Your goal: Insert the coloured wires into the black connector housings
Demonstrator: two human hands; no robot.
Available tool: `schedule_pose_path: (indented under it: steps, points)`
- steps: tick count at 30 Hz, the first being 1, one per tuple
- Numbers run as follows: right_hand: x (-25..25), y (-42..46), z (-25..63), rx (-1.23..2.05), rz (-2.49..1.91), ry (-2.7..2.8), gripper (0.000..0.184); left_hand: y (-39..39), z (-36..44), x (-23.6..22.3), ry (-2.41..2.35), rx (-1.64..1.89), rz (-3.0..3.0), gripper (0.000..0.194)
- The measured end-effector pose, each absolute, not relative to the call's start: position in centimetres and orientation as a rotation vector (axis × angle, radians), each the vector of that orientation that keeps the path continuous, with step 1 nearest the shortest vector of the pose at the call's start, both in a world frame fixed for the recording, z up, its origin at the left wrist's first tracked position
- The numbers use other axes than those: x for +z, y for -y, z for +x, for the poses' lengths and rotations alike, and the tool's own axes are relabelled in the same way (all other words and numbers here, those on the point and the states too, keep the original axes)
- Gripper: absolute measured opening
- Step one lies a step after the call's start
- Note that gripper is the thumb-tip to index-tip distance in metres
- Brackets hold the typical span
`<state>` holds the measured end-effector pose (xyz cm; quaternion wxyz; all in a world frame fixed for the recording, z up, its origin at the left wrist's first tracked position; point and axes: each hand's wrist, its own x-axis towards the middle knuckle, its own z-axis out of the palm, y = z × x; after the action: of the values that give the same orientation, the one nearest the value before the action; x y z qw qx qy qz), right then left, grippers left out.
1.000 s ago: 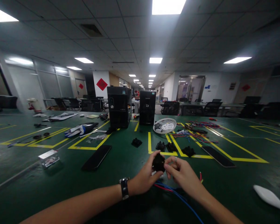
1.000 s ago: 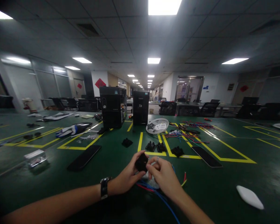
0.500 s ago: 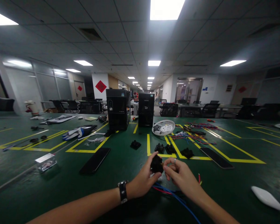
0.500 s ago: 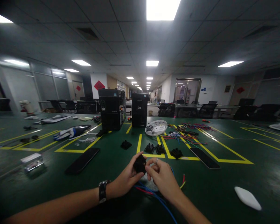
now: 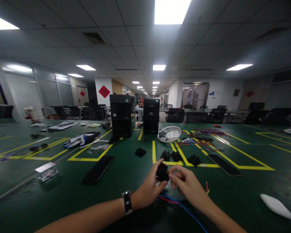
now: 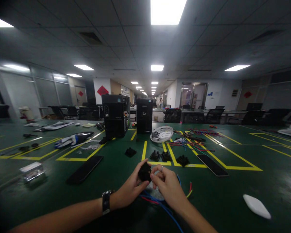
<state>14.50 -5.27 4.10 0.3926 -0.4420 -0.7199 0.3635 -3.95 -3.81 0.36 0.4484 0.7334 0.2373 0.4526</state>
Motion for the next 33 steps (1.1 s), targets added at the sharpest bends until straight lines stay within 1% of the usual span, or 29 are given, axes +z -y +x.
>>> schedule_pose_path:
  steps: [7, 15, 20, 24, 26, 29, 31, 33]
  points:
    - [4.3, 5.5, 14.2, 0.941, -1.116, 1.860, 0.018, 3.9, -4.0, 0.7, -0.614, 1.129, 1.939, 0.065]
    - [4.3, 5.4, 14.2, 1.151, -1.214, 1.782, 0.015, 4.8, -4.1, 1.2, -0.667, 1.106, 2.185, 0.060]
    - [3.4, 5.2, 14.3, 1.230, -1.193, 1.757, 0.023, 5.3, -4.6, 1.3, -0.650, 1.016, 2.283, 0.057]
    - [2.5, 5.1, 14.1, 1.280, -1.117, 1.754, 0.022, 5.2, -5.2, 0.7, -0.666, 0.944, 2.296, 0.061]
    - [2.2, 5.1, 14.1, 1.271, -1.094, 1.777, 0.018, 5.4, -5.4, 0.6, -0.650, 0.917, 2.258, 0.061]
    - [2.0, 5.2, 14.0, 1.200, -1.089, 1.835, 0.014, 6.1, -5.1, 0.9, -0.627, 0.933, 2.172, 0.052]
    - [2.2, 5.3, 13.9, 1.112, -1.100, 1.874, 0.016, 6.4, -4.6, 1.5, -0.640, 1.030, 2.098, 0.046]
    - [2.7, 5.6, 13.7, 0.993, -1.108, 1.916, 0.022, 6.3, -4.0, 2.3, -0.690, 1.138, 1.996, 0.041]
